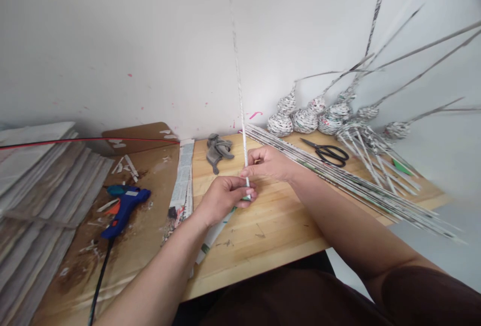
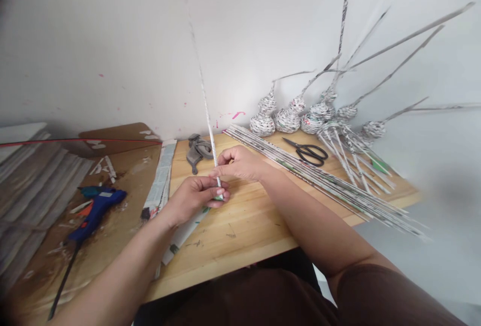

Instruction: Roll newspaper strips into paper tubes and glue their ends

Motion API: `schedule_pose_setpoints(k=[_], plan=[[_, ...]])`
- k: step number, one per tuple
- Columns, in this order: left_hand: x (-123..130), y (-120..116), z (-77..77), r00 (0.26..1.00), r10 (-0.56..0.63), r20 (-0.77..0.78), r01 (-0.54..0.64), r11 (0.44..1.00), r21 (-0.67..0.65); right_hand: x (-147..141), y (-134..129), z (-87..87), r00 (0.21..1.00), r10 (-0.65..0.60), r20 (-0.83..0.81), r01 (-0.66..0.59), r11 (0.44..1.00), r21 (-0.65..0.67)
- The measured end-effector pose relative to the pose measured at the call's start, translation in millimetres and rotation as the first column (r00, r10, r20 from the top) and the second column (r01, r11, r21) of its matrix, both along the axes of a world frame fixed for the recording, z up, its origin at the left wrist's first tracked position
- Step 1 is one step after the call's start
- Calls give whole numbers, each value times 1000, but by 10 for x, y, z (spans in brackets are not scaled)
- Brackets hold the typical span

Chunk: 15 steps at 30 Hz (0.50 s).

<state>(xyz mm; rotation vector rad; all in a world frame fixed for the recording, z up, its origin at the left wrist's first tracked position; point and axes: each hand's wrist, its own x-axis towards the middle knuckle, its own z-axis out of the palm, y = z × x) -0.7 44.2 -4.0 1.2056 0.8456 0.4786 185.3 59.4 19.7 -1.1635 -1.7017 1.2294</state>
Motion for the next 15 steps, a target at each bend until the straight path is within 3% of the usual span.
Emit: schedule_pose_setpoints(k=[2,6,11,15], plan=[[2,-3,4,1000,0,2,0,1000,3,5,-3,13,1000,16,-17,-17,1000,-21],[3,-6,8,1000,2,7,-2,1000,1,18,-14,30,981,188,-46,-191,978,-81],[3,-3,-12,1000,-7,-10,7,1000,5,24,2,7,1000,21,13,-20,999,-43],[5,5,-19,1000,-10,-9,10,1000,6,45,2,23,981,192,-12,-192,979,-73]])
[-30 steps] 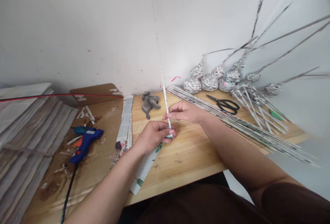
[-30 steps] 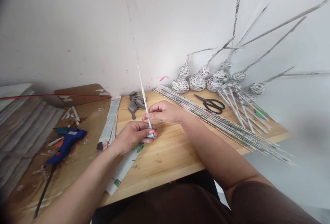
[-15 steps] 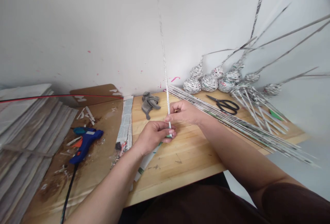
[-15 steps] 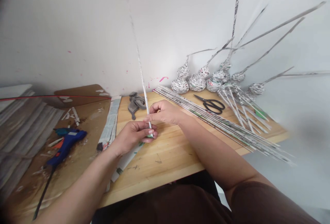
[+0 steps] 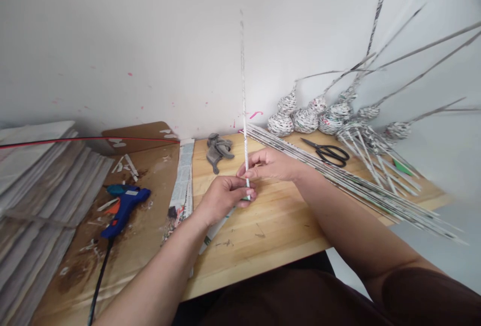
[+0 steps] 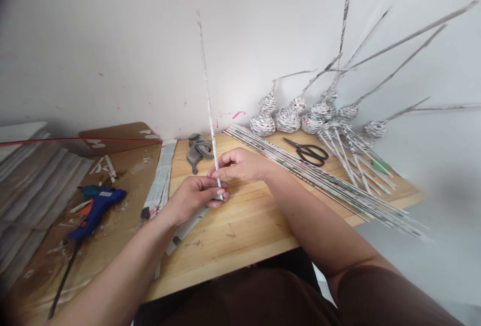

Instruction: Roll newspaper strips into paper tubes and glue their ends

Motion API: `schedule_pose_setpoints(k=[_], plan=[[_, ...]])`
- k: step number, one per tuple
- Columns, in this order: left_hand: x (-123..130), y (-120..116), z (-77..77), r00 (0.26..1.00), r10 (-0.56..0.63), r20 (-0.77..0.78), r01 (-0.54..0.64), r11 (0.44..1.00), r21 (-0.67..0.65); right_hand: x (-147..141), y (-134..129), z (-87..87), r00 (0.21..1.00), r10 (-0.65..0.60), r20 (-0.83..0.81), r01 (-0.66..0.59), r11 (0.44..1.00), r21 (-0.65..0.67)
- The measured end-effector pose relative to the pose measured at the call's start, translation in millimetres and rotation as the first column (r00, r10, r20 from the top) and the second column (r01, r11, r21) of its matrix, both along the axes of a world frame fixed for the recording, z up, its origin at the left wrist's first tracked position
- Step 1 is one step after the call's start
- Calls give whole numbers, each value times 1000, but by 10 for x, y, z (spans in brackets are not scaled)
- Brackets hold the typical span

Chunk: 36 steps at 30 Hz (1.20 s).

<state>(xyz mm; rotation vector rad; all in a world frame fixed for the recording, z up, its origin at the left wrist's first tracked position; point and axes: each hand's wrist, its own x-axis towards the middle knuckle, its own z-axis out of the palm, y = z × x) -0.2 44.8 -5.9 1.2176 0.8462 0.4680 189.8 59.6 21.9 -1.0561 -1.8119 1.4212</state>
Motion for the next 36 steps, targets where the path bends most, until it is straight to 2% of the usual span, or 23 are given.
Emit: schedule_pose_setpoints(k=[2,5,6,10,11,15,16,19,21,25,26,30,31,34,36], plan=[[1,-1,5,1000,6,6,-6,1000,-5,-1,-7,4,1000,-4,29,4,1000,25],[2,-4,11,1000,19,4,-19,1000,-4,-18,-17,8,986,-156,57,151,985,88],[2,-4,10,1000,22,2,-22,1000,-1,-21,-19,10,985,-168,46,163,983,87],[-5,3,-2,1000,14,13,-15,1000,15,-10,-8,3,1000,-6,-18,6,1000,24],[-8,5,-4,1000,13,16,-14,1000,16,-6,0,-7,1000,-4,-22,4,1000,22],[-16,9,3,1000,8,6,-8,1000,16,0,21,-35,978,-197,-63,201,978,54],[-17,9,6,1000,3,4,-3,1000,21,-1,20,-31,976,-201,-80,205,977,50],[-15,10,11,1000,3,3,-3,999,32,-7,3,-9,995,-63,-82,64,998,6],[-12,10,11,1000,11,5,-11,1000,29,-13,-5,-9,999,-28,-39,28,1000,0],[-9,11,9,1000,5,10,-5,1000,21,-20,-1,-30,980,-197,13,195,979,66],[-9,12,10,1000,5,11,-6,1000,22,-18,0,-28,982,-189,3,188,980,64],[-7,8,19,1000,22,12,-22,999,25,-1,-2,-8,999,2,-52,-1,1000,11],[-6,6,21,1000,24,12,-25,999,24,1,-1,-9,999,-3,-53,4,1000,12],[-4,3,22,999,24,21,-24,1000,17,5,5,-24,988,-149,-34,151,987,59],[-5,5,19,999,25,22,-25,1000,15,8,6,-25,987,-159,-35,161,985,62]])
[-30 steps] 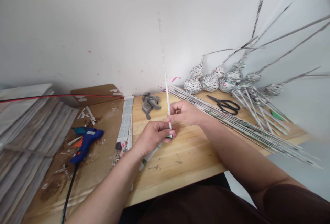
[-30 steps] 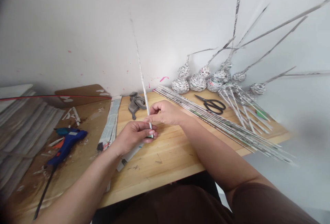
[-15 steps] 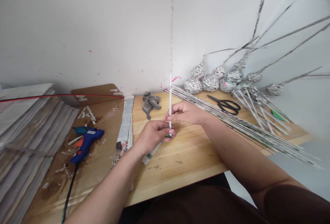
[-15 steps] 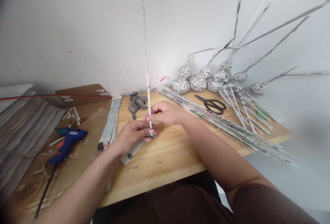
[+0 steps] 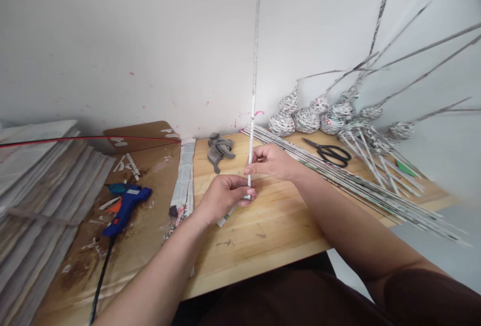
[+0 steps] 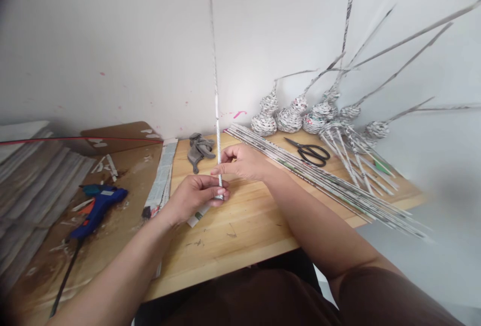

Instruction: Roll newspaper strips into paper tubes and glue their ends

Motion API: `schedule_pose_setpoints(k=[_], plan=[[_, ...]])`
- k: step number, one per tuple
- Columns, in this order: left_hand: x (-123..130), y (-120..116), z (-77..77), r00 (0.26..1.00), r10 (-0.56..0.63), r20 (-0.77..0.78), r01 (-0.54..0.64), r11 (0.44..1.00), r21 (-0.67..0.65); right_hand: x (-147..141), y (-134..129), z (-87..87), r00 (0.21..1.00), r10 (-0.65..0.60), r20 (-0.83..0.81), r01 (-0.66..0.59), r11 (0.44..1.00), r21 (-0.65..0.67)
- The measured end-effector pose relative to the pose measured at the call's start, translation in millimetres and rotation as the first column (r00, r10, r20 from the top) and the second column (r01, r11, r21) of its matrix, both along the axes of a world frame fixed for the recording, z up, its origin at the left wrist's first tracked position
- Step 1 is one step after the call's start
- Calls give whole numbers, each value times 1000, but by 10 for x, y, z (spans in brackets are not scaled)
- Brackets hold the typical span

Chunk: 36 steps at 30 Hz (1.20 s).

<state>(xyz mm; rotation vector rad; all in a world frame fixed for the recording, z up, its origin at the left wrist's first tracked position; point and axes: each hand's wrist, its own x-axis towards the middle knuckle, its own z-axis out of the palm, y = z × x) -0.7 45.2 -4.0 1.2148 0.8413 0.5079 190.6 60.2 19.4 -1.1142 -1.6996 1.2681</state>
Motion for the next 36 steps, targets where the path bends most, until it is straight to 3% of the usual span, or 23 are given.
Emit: schedule_pose_setpoints(k=[4,9,13,18,23,28,33,36], plan=[[-10,8,-12,1000,15,-18,-14,1000,16,11,-10,19,984,176,-2,-176,983,-51],[-19,11,-20,1000,13,-22,-13,999,37,15,-19,36,999,15,48,-16,1000,18],[-13,7,-9,999,24,-27,-23,999,34,15,-29,49,988,155,26,-154,987,-34],[-7,4,-8,1000,18,-22,-17,999,40,3,-24,24,998,-9,68,7,999,32],[-12,9,-26,1000,19,-14,-18,999,43,-2,-33,49,984,176,1,-176,984,-34],[-12,15,-32,1000,6,-8,-6,999,47,2,-41,49,997,2,71,-2,1000,9],[-12,16,-25,1000,10,-2,-10,999,44,19,-44,75,974,225,14,-224,973,-52],[-8,8,-17,1000,16,10,-17,999,33,8,-36,65,994,87,65,-87,996,-4]])
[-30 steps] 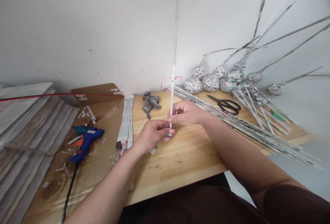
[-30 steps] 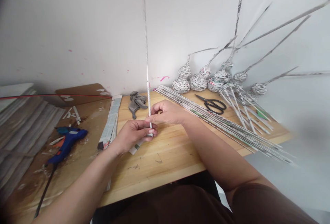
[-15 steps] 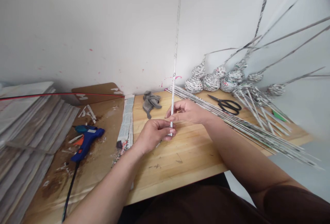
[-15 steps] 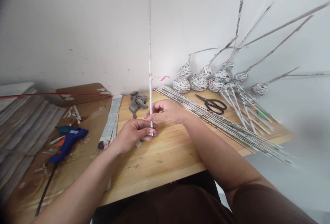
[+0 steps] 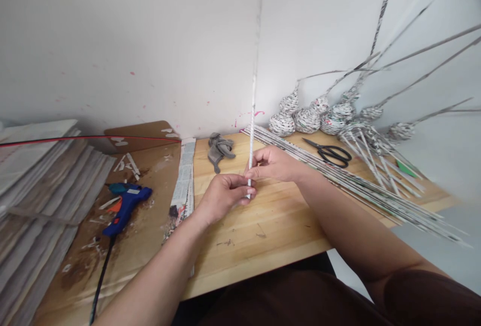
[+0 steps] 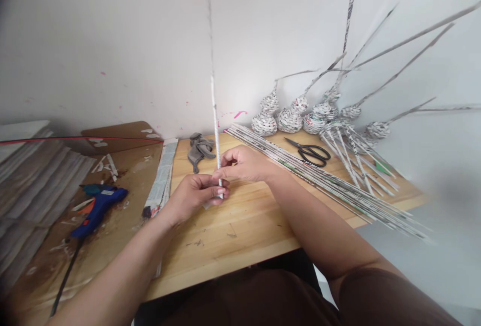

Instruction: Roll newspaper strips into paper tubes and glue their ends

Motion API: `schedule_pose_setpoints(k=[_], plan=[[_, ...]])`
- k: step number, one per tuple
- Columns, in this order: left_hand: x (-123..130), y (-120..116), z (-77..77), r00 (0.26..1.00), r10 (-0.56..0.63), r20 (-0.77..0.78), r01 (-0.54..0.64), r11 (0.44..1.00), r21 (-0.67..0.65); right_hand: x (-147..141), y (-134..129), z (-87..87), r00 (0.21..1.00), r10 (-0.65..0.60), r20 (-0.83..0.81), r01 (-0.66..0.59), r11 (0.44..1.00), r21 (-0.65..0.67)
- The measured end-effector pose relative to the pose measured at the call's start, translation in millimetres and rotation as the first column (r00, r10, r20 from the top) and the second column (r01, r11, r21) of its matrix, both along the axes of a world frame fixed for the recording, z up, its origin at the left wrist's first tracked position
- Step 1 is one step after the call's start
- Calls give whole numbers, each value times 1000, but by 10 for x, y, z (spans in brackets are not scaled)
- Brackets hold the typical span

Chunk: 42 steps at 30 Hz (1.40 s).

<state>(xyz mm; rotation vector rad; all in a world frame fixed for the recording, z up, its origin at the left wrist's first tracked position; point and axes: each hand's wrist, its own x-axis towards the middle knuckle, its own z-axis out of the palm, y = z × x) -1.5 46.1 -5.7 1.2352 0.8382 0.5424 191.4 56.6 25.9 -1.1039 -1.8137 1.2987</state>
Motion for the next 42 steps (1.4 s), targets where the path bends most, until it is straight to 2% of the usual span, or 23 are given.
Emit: schedule_pose_setpoints(k=[2,6,7,12,17,21,24,29,31,34,37,39,42], plan=[[4,-4,3,1000,11,8,-10,1000,-8,-5,4,-9,998,-65,-5,65,998,21],[5,-2,2,1000,15,13,-15,1000,-12,-4,-7,-10,996,84,-31,-85,996,-21],[3,-1,1,1000,11,16,-11,1000,-9,-5,-10,-12,996,91,-15,-91,996,-20],[-1,-1,-1,1000,8,9,-9,1000,17,-17,-11,-27,999,-51,2,51,998,34],[9,-6,1,1000,27,-2,-27,999,20,-11,-18,6,994,106,-19,-107,992,-64],[8,-4,3,999,32,-18,-32,999,26,-20,-4,-24,998,-66,12,66,998,12],[-5,14,1,998,51,-26,-49,997,57,-34,14,-73,989,-148,-12,149,983,106],[-50,85,18,980,195,-33,-185,964,190,-70,-14,-50,967,-249,-58,256,949,187],[-72,115,45,964,267,-16,-259,946,197,-84,-34,-10,955,-277,-101,293,933,211],[-96,149,94,935,338,111,-348,933,92,-115,-42,18,928,-332,-167,367,887,278],[-106,180,131,878,387,280,-388,920,-54,-194,-33,-26,882,-407,-236,466,828,311],[-107,197,143,829,431,357,-412,902,-133,-289,-35,-81,843,-454,-290,526,809,262],[-98,210,145,735,501,456,-438,865,-244,-463,-60,-163,764,-502,-406,570,819,59]])
